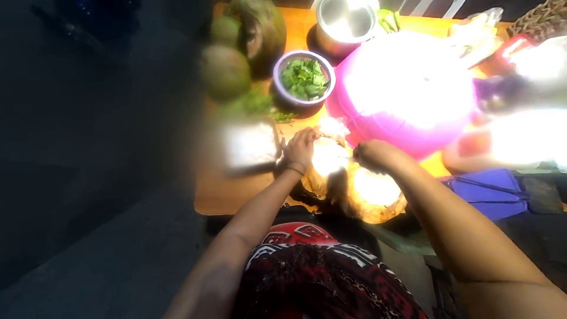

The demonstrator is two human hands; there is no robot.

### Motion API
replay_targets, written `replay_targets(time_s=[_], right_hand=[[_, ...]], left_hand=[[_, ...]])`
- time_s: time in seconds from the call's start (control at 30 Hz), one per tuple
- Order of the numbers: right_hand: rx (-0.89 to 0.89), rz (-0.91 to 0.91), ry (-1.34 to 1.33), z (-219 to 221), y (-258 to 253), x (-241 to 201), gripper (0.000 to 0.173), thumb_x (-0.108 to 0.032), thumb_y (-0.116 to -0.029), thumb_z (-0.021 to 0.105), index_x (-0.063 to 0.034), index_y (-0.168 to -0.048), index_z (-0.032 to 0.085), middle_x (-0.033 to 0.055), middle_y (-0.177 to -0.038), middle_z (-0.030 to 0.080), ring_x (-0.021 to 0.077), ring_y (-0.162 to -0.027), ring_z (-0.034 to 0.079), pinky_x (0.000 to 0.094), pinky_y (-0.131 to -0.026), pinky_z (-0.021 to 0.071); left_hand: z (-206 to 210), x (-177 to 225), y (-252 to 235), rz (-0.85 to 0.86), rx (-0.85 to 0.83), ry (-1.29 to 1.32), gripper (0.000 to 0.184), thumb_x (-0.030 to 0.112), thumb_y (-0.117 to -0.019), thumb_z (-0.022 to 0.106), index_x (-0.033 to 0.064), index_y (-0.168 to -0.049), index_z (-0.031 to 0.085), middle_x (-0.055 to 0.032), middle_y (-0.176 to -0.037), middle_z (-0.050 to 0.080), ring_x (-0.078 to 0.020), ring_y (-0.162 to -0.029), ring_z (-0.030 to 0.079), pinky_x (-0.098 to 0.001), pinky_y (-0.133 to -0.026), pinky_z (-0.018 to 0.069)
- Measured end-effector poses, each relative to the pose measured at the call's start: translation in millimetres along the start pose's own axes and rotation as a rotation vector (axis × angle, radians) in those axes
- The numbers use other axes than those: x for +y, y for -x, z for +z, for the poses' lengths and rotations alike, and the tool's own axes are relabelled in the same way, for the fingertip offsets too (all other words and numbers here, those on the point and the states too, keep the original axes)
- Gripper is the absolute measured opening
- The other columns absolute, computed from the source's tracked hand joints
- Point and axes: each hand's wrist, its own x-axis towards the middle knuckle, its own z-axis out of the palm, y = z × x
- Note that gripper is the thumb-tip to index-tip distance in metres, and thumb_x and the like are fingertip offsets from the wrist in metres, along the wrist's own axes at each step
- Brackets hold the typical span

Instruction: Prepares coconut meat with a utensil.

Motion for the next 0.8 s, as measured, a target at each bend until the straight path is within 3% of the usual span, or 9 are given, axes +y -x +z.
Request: replay_targets(time_s=[0.17, 0.3, 0.43, 0.57, 0.63, 0.73, 0.8], right_hand=[[-0.032, -0.022, 0.012, 17, 4, -1, 0.017, -0.014, -0.1049, 0.056, -0.0009, -0.104, 0.067, 0.0199, -0.089, 0.068, 0.0341, -0.078, 0.069, 0.0526, -0.070, 0.0559], [-0.051, 0.006, 0.023, 3, 0, -7, 0.017, -0.014, -0.1045, 0.057, -0.0002, -0.102, 0.067, 0.0172, -0.082, 0.065, 0.0304, -0.070, 0.066, 0.0488, -0.065, 0.0553], [0.018, 0.013, -0.009, 6, 7, -15, 0.022, -0.013, -0.1048, 0.055, 0.0045, -0.107, 0.068, 0.0279, -0.103, 0.069, 0.0459, -0.097, 0.069, 0.0655, -0.082, 0.0530], [-0.123, -0.046, -0.034, 22, 16, -13, 0.019, -0.017, -0.1064, 0.055, -0.0035, -0.111, 0.068, 0.0159, -0.084, 0.067, 0.0281, -0.069, 0.067, 0.0459, -0.065, 0.0568], [-0.118, -0.050, -0.056, 14, 16, -10, 0.020, -0.019, -0.1070, 0.056, -0.0042, -0.110, 0.069, 0.0143, -0.079, 0.065, 0.0256, -0.064, 0.064, 0.0438, -0.062, 0.0549], [0.020, 0.000, -0.070, 7, 2, -4, 0.020, -0.014, -0.1046, 0.057, 0.0012, -0.107, 0.070, 0.0236, -0.095, 0.070, 0.0398, -0.085, 0.070, 0.0597, -0.075, 0.0554], [0.044, -0.005, -0.086, 19, -5, 1, 0.019, -0.012, -0.1038, 0.057, 0.0016, -0.108, 0.070, 0.0245, -0.098, 0.070, 0.0409, -0.088, 0.070, 0.0612, -0.077, 0.0549]], left_hand=[[1, -4, 4, 0.033, 0.030, 0.013, 0.036, 0.026, -0.1095, 0.047, 0.0159, -0.139, 0.064, -0.0056, -0.139, 0.065, -0.0264, -0.130, 0.060, -0.0641, -0.120, 0.0205], [0, -7, 7, 0.059, 0.038, 0.000, 0.036, 0.027, -0.1094, 0.047, 0.0164, -0.139, 0.064, -0.0050, -0.140, 0.065, -0.0263, -0.131, 0.059, -0.0646, -0.120, 0.0198], [0, -4, 6, 0.044, 0.041, 0.020, 0.036, 0.027, -0.1095, 0.046, 0.0150, -0.138, 0.064, -0.0060, -0.140, 0.064, -0.0259, -0.132, 0.059, -0.0642, -0.120, 0.0212], [1, -4, 7, 0.026, 0.038, 0.026, 0.036, 0.027, -0.1095, 0.047, 0.0159, -0.140, 0.063, -0.0055, -0.140, 0.064, -0.0255, -0.131, 0.059, -0.0623, -0.120, 0.0227], [3, -6, 8, 0.045, 0.068, 0.022, 0.035, 0.027, -0.1090, 0.048, 0.0161, -0.138, 0.065, -0.0058, -0.138, 0.065, -0.0256, -0.129, 0.060, -0.0632, -0.119, 0.0245], [3, -5, 7, 0.043, 0.073, 0.013, 0.035, 0.027, -0.1088, 0.048, 0.0172, -0.138, 0.065, -0.0055, -0.138, 0.065, -0.0249, -0.129, 0.060, -0.0626, -0.119, 0.0251], [3, -6, 7, 0.035, 0.072, 0.016, 0.034, 0.028, -0.1090, 0.048, 0.0179, -0.137, 0.066, -0.0043, -0.138, 0.065, -0.0237, -0.129, 0.060, -0.0622, -0.119, 0.0246]])
